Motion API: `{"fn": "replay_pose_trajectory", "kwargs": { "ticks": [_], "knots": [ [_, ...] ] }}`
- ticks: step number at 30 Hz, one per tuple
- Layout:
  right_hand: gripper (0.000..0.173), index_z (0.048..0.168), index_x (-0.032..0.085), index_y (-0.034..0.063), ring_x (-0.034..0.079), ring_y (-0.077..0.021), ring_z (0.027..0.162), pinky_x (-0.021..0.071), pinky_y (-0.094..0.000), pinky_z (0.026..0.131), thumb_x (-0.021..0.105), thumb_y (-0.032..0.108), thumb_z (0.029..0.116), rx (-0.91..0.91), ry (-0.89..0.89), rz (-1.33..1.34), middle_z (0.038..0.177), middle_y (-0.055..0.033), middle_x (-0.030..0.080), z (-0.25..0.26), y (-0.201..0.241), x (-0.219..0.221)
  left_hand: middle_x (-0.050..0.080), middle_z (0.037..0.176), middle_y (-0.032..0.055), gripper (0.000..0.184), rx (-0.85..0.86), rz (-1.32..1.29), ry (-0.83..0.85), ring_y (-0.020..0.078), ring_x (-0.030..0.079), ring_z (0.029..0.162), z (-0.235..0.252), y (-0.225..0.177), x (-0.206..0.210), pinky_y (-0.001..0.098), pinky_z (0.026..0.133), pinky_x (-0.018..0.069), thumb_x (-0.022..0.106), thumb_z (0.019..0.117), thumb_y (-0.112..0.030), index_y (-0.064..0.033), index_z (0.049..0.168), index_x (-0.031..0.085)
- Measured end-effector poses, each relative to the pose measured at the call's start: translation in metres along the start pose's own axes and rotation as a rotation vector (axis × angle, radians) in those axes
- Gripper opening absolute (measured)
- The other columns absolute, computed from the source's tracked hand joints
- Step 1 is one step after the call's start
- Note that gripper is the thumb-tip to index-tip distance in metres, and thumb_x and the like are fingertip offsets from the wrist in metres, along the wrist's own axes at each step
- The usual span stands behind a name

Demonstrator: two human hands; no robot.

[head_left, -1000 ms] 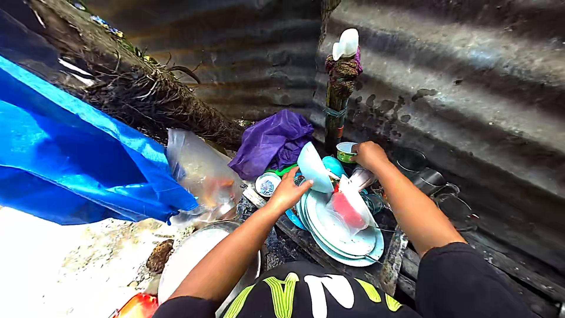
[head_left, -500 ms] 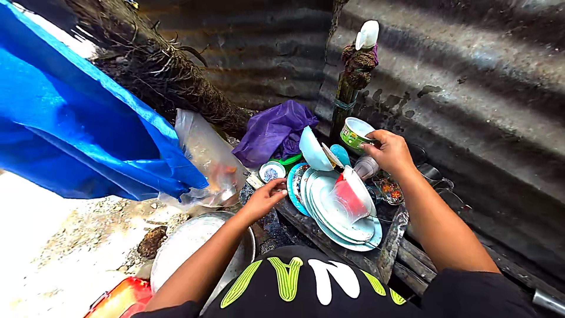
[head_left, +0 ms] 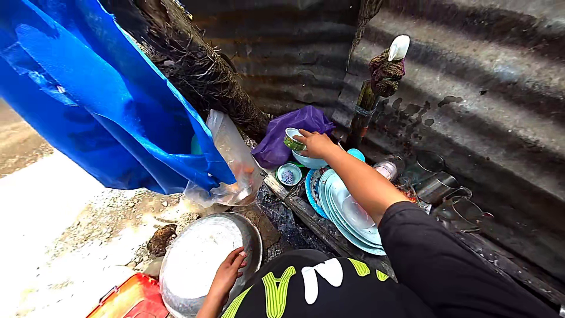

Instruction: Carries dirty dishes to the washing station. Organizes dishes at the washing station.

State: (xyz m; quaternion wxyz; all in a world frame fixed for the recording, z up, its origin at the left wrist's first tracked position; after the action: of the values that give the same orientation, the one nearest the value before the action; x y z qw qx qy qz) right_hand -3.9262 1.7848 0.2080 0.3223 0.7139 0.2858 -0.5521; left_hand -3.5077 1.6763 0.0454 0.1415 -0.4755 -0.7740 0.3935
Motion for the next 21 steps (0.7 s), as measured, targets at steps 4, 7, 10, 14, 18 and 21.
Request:
{"fn": "replay_pose_trajectory", "kwargs": {
  "ticks": [4,7,10,14,18,21],
  "knots": [
    [0.062,0.161,0.035,0.026,0.058,-0.0467,0.124,0.0466,-0.0692,0.094,0.056,0.039,0.1046,0.072,0.01,0.032,0.164,-0.015,0.035,-0.006,0.005,0.003,0.058,0.137,0.0251,0.041,-0.025,0.001,-0.043,0.0351,0.062,0.118,-0.003,0.011,-0.013,0.0518,0.094,0.0507,0.046,0.1106,-0.024,-0.0024,0.145,0.049],
    [0.062,0.142,0.059,0.0122,0.06,-0.0427,0.124,0.0443,-0.0686,0.099,0.058,0.057,0.0988,0.132,0.094,-0.014,0.134,-0.0215,0.064,-0.025,0.003,0.005,0.058,0.136,0.023,0.04,0.016,0.037,-0.031,0.0334,0.062,0.117,0.005,0.001,-0.017,0.0511,0.093,0.0511,0.047,0.1103,-0.025,-0.0037,0.145,0.05],
    [0.04,0.123,0.071,0.0035,0.057,-0.0439,0.125,0.038,-0.0694,0.104,0.072,0.033,0.0954,0.105,0.11,-0.145,0.127,-0.023,0.066,-0.037,-0.008,0.026,0.06,0.135,0.0227,0.041,0.156,0.11,-0.008,0.0325,0.063,0.117,0.018,-0.028,-0.011,0.0512,0.095,0.0509,0.051,0.1086,-0.022,-0.0014,0.144,0.051],
    [0.021,0.115,0.072,0.0018,0.06,-0.0419,0.119,0.0465,-0.0635,0.092,0.067,0.008,0.0954,0.007,-0.032,-0.273,0.122,-0.0195,0.068,-0.055,-0.005,0.028,0.053,0.145,0.0242,0.046,0.527,0.329,0.052,0.0315,0.061,0.123,0.033,-0.113,0.006,0.0469,0.105,0.0494,0.053,0.1053,-0.018,0.0022,0.147,0.048],
    [0.016,0.109,0.072,-0.0003,0.064,-0.0415,0.11,0.05,-0.059,0.081,0.063,0.006,0.0975,-0.055,-0.16,-0.272,0.112,-0.0197,0.07,-0.106,0.016,-0.008,0.042,0.153,0.0283,0.052,0.857,0.441,0.02,0.0364,0.054,0.129,0.033,-0.216,0.041,0.0479,0.105,0.0466,0.059,0.103,-0.018,0.0046,0.148,0.045],
    [0.014,0.104,0.073,0.0011,0.065,-0.0409,0.108,0.0503,-0.0598,0.079,0.068,0.012,0.0964,-0.01,-0.204,-0.24,0.107,-0.0187,0.071,-0.15,0.017,-0.023,0.032,0.159,0.0303,0.071,0.984,0.405,0.046,0.0427,0.044,0.14,0.039,-0.275,0.084,0.0551,0.113,0.0401,0.068,0.0985,-0.025,0.0045,0.154,0.035]
  ]
}}
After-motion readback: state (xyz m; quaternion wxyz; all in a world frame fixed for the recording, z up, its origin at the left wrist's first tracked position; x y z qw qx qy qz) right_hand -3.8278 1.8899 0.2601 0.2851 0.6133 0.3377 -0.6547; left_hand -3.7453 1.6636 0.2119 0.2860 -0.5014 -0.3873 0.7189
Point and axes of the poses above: each hand's wrist, its own z-axis towards the middle knuckle, its own x-axis out of the palm, y = z × x, the point moved 3 cm from there along z, towards the middle knuckle
